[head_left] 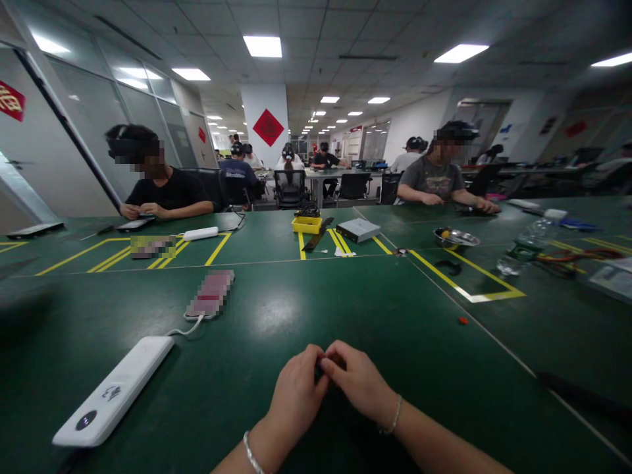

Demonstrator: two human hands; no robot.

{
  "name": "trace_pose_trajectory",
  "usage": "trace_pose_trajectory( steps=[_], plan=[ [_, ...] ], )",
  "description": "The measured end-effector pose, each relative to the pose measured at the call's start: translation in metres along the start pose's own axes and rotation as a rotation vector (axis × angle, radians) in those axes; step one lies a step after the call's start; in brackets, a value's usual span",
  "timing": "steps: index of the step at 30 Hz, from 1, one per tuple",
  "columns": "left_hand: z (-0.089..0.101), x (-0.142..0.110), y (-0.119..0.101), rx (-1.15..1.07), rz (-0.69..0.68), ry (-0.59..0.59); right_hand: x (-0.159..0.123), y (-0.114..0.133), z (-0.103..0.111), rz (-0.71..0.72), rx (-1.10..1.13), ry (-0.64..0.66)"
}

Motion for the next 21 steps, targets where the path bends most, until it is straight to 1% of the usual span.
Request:
trace_pose_trajectory(
  steps=[1,2,3,4,6,7,8,9,10,12,14,16,21],
  plan=[
    [0.001,0.0,0.0,-0.019,0.006,0.003,0.001,-0.001,0.006,0.019,-0.046,0.028],
    [0.002,0.0,0.001,-0.039,0.014,0.006,0.003,-0.005,0.016,0.035,-0.117,0.034],
    [0.003,0.001,0.001,-0.059,0.028,0.012,0.005,-0.012,0.031,0.044,-0.223,0.004],
    [0.005,0.001,0.001,-0.082,0.046,0.023,0.006,-0.021,0.049,0.039,-0.37,-0.069],
    [0.007,0.003,0.002,-0.137,0.081,0.05,0.004,-0.046,0.092,-0.014,-0.733,-0.305],
    [0.008,0.004,0.002,-0.168,0.092,0.061,0.0,-0.062,0.115,-0.088,-0.891,-0.424],
    [0.009,0.004,0.002,-0.2,0.1,0.065,-0.006,-0.078,0.137,-0.186,-0.997,-0.501],
    [0.01,0.005,0.003,-0.229,0.106,0.06,-0.014,-0.095,0.156,-0.291,-1.049,-0.546],
    [0.011,0.006,0.003,-0.255,0.11,0.049,-0.022,-0.112,0.174,-0.397,-1.049,-0.551],
    [0.012,0.007,0.004,-0.302,0.116,0.024,-0.038,-0.139,0.2,-0.545,-1.01,-0.504],
    [0.012,0.008,0.005,-0.347,0.121,0.008,-0.048,-0.155,0.214,-0.604,-0.983,-0.429],
    [0.011,0.009,0.007,-0.385,0.133,-0.008,-0.052,-0.159,0.219,-0.613,-0.982,-0.391],
    [0.01,0.011,0.012,-0.415,0.174,-0.054,-0.048,-0.144,0.213,-0.644,-0.944,-0.43]
  ],
)
Point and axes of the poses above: each hand's wrist, its own x-axis towards the middle knuckle, its own z-axis out of the back of the hand, y = z × x, the point moved 2 cm from there along x, towards the middle knuckle, and after that the axes turned 9 degrees about z, right-handed, at the moved point
